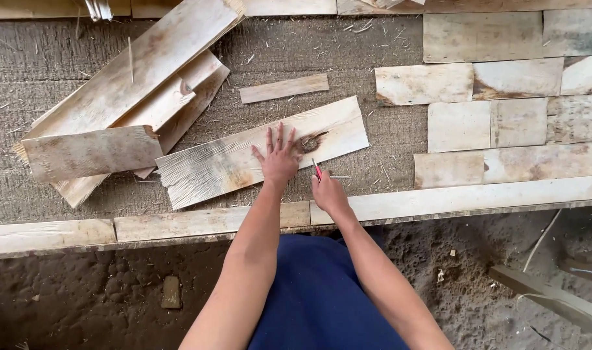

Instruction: Arranging and marking thin wood pieces on a workbench to create a tiled pattern.

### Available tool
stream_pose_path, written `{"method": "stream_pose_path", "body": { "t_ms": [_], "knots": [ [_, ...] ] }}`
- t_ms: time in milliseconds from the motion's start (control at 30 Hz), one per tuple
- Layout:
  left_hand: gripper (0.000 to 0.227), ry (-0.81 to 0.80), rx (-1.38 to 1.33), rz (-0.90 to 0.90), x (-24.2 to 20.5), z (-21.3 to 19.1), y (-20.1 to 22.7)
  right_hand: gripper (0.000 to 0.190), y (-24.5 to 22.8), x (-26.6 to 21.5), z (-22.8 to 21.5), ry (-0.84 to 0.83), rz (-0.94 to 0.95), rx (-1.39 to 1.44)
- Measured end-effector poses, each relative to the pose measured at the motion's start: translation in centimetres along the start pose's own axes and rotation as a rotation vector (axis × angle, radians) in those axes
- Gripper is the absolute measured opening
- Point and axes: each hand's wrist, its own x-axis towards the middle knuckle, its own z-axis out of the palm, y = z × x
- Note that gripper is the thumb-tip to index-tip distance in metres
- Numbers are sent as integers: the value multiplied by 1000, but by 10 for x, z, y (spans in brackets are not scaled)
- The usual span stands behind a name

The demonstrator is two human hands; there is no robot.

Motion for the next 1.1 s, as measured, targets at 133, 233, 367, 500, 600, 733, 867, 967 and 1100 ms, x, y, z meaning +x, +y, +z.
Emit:
{"method": "stream_pose_path", "body": {
  "t_ms": [133, 233, 367, 500, 600, 733, 867, 967, 1100],
  "knots": [
    [73, 3, -20, 5, 1, 2, -1, 49, 5, 30, 17, 50, -20, -38],
    [74, 24, -21, 2, 3, 4, -1, 49, 1, 36, 19, 47, -30, -18],
    [72, 25, -28, 11, 0, 2, -1, 51, 2, 42, 22, 34, -49, -17],
    [73, 28, -23, 9, 0, 2, -2, 51, -3, 37, 19, 12, -71, -46],
    [72, 39, -48, 12, 2, 5, -3, 52, 3, 48, 26, 12, -48, -74],
    [73, 45, -42, 13, 3, 7, -2, 50, 3, 48, 27, 29, -54, -111],
    [73, 44, -46, 17, 1, 8, -3, 51, 3, 44, 25, 11, -61, -97],
    [72, 47, -50, 19, 3, 6, -3, 53, -7, 34, 17, -15, -47, -104],
    [74, 46, -55, 13, 4, 7, -3, 53, -10, 33, 16, -37, -22, -109]
  ]
}}
